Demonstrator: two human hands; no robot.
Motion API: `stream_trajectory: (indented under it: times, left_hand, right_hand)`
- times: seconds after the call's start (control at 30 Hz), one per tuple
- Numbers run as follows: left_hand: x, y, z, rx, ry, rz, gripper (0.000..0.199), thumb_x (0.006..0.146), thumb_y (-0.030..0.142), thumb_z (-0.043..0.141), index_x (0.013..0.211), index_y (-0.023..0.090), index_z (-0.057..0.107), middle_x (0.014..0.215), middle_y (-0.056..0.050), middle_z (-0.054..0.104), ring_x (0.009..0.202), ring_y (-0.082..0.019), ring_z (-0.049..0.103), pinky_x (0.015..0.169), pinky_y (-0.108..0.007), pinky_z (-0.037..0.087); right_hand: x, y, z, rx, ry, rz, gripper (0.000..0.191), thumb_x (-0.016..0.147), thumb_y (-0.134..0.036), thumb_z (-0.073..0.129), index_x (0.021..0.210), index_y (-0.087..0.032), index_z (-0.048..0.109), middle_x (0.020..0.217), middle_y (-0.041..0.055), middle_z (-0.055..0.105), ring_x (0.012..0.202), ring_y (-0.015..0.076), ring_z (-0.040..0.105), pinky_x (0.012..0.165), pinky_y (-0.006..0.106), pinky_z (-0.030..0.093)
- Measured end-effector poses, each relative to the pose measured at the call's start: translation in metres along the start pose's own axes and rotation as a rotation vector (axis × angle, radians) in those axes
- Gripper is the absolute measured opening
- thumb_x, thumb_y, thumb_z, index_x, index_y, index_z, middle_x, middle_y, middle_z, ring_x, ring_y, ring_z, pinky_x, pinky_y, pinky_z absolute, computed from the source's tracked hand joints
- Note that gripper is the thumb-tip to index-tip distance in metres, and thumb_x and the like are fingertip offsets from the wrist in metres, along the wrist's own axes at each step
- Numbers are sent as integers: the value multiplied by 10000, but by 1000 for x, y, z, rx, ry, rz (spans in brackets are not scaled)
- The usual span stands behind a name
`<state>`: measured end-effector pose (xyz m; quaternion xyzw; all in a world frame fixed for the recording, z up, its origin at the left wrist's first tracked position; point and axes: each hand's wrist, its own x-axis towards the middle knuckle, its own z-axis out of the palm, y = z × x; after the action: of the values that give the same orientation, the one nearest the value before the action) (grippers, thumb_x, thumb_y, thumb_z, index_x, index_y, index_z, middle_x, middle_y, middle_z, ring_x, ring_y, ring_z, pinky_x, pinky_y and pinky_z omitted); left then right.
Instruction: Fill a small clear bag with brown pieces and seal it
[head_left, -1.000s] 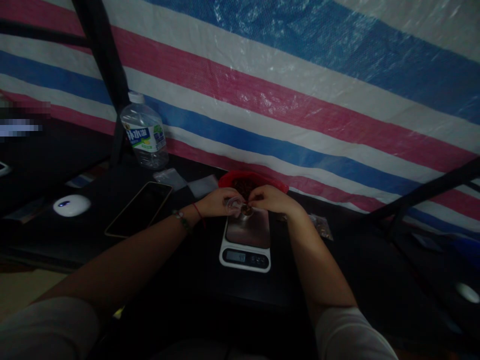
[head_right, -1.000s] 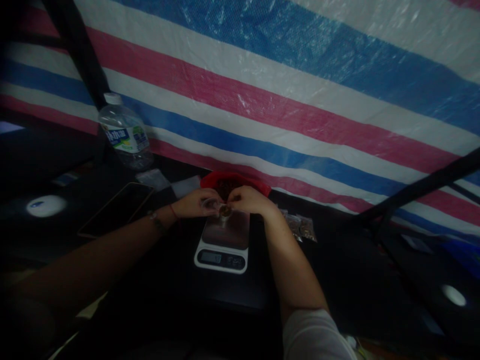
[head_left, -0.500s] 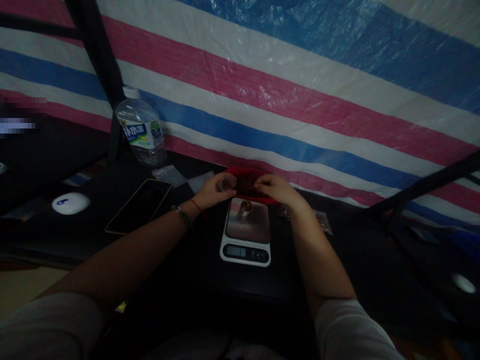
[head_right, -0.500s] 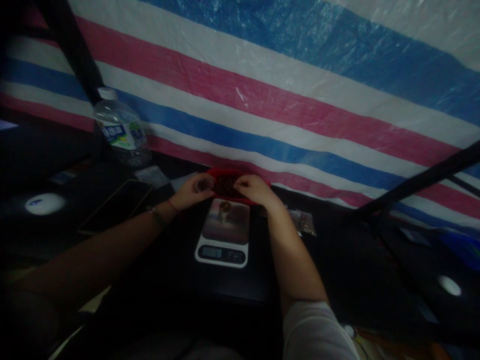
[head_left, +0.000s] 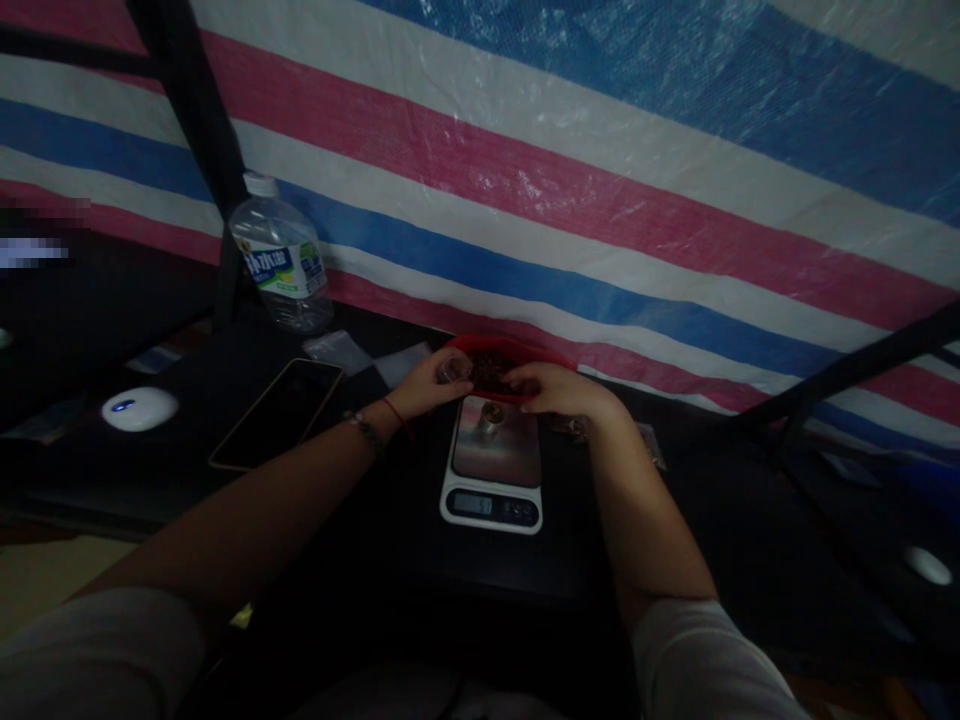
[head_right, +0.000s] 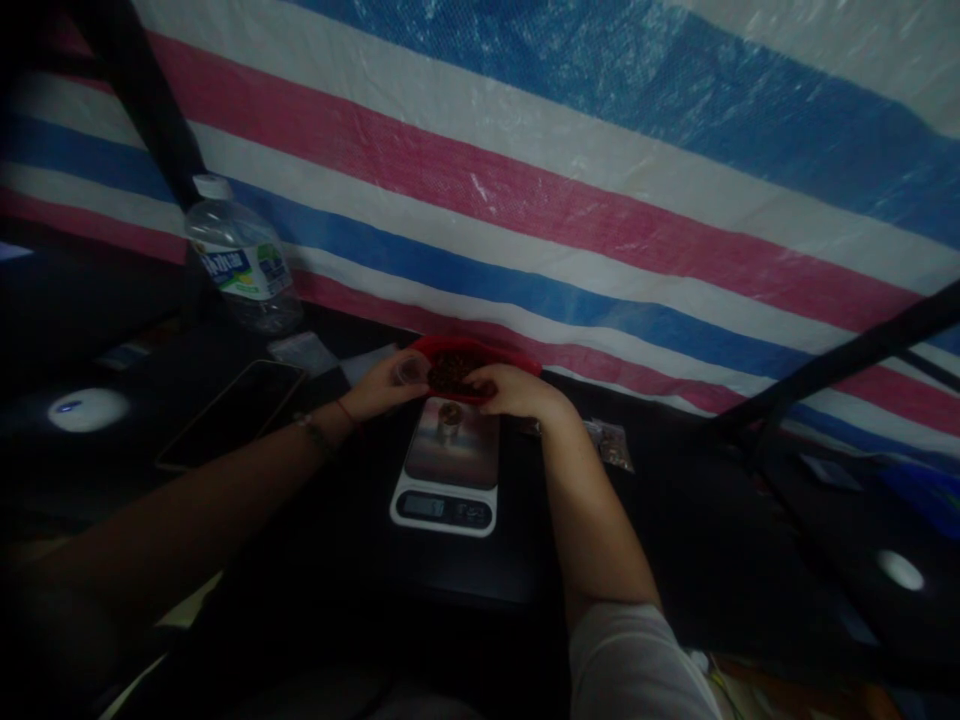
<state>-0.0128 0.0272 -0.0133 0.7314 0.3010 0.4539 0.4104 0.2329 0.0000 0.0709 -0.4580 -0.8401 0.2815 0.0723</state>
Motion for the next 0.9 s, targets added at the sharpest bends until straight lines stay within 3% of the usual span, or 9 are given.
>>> stream_trajectory:
  times: [0.2, 0.5, 0.67, 0.9]
  left_hand:
    - [1, 1, -2, 12, 27, -40, 419, 689, 472, 715, 945, 164, 591, 881, -27, 643, 810, -167, 605, 765, -314, 499]
    - [1, -1, 0, -44, 17, -101, 421, 659, 418, 753, 989, 176, 651, 978, -59, 700, 908, -204, 653, 855, -359, 506]
    - [2, -6, 1, -115, 17, -98, 377, 694, 457, 725, 924, 168, 649, 923, -61, 683, 853, -181, 637, 816, -333, 502]
    - [2, -7, 5, -78, -86, -91, 398, 718, 519, 695, 884, 165, 625, 847, -44, 655, 783, -162, 612, 738, -302, 489]
  right_hand:
    - [-1, -12, 6, -85, -94, -106, 759, 592, -258, 824, 1298, -212, 551, 1298, 94, 582, 1176, 280, 539, 1000, 408, 425]
    - [7, -24, 18, -97, -138, -94, 486, 652, -280, 786, 1103, -206, 623, 1048, 41, 674, 937, 210, 628, 787, 299, 469]
    - [7, -23, 18, -80, -150, -93, 361, 683, -272, 758, 1017, -194, 644, 966, 27, 679, 863, 188, 628, 727, 276, 455]
    - [-2, -31, 8, -14, -15, -78, 354, 701, -245, 725, 1034, -187, 617, 988, 29, 673, 872, 178, 622, 745, 281, 458]
